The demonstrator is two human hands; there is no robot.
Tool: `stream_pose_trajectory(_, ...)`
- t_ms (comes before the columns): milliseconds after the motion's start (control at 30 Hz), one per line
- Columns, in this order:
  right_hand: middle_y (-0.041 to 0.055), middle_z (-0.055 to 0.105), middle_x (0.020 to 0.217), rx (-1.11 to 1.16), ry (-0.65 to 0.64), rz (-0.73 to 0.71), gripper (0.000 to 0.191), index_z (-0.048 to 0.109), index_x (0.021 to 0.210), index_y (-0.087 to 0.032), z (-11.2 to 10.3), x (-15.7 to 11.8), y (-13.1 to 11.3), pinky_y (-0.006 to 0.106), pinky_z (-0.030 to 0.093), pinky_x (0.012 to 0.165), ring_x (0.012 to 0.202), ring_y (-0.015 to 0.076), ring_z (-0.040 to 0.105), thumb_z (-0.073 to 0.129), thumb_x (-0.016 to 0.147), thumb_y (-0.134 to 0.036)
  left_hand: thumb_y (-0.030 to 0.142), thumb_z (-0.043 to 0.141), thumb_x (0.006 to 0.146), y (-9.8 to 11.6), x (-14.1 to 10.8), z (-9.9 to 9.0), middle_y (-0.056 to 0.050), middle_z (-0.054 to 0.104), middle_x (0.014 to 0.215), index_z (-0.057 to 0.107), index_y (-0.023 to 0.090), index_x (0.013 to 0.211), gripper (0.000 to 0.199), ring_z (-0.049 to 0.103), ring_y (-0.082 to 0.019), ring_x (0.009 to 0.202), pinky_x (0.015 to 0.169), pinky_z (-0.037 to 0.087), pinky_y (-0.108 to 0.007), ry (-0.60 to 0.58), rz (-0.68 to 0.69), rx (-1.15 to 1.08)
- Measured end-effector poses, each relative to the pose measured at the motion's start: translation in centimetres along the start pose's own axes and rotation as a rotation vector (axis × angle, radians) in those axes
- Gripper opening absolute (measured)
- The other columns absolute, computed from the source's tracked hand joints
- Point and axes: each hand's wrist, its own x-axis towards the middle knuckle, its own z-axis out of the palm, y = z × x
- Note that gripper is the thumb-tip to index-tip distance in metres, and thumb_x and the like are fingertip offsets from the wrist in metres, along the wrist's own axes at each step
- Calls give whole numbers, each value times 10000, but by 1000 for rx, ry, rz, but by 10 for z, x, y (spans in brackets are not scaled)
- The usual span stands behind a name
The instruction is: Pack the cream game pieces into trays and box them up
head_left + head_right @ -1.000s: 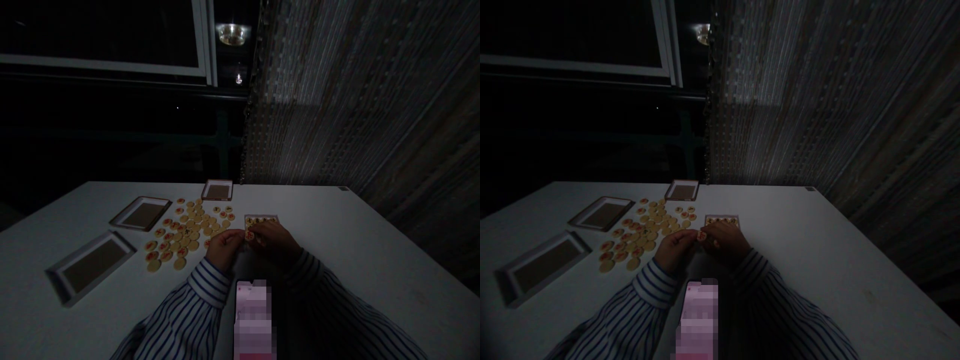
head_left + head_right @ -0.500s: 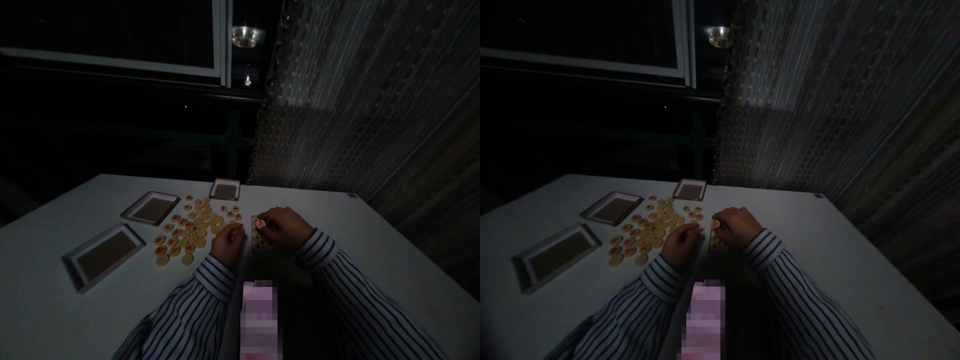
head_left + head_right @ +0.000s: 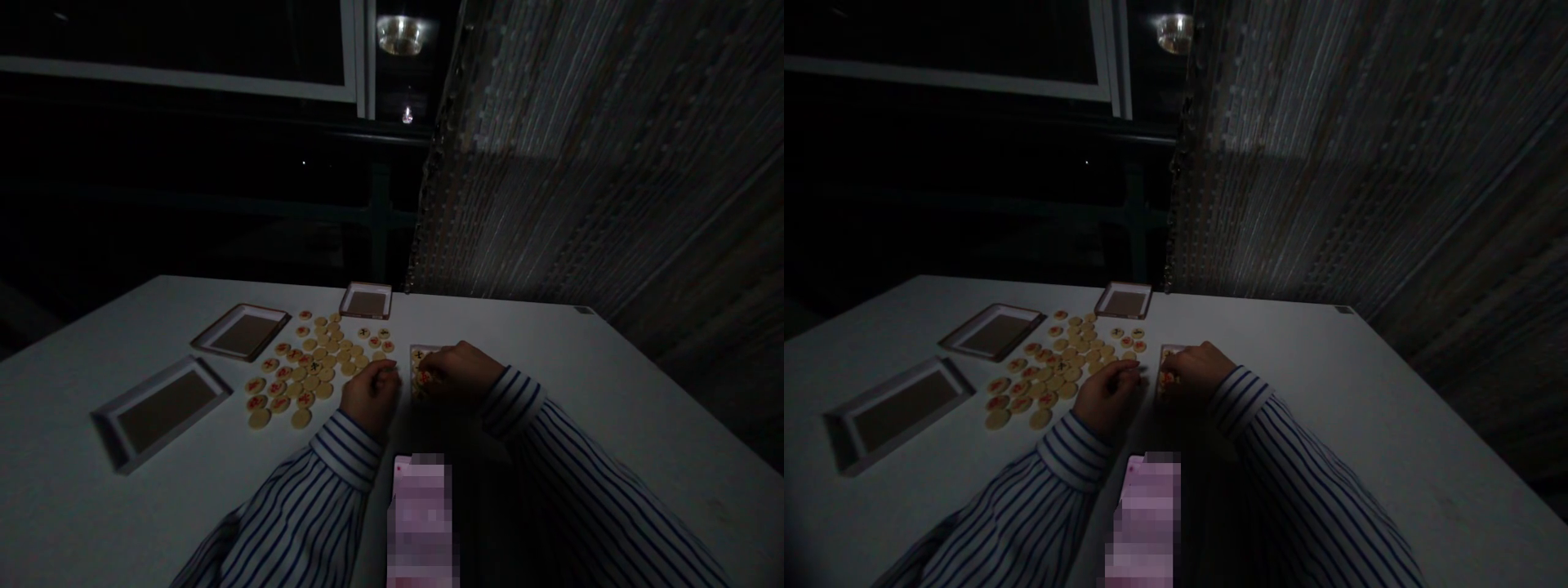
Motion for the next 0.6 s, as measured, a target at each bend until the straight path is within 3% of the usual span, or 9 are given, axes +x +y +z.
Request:
stream_pose_trajectory(167,45,646,884,-15,4,-66,248,611,881,-233,8,4,3,270,380,650,815,202,582,530,686,-363,310,501,679,-1,0,0,-13,600,607,609,136,871,281,530,-111,543,559,423,-225,-9,35,41)
stream_pose_trajectory(600,32,634,950,-48,-161,-87,249,602,915,-266,5,7,-1,289,374,660,874,204,561,450,734,-345,328,488,685,0,-1,-2,-17,627,639,615,145,861,284,560,-116,572,564,442,-225,-12,40,119)
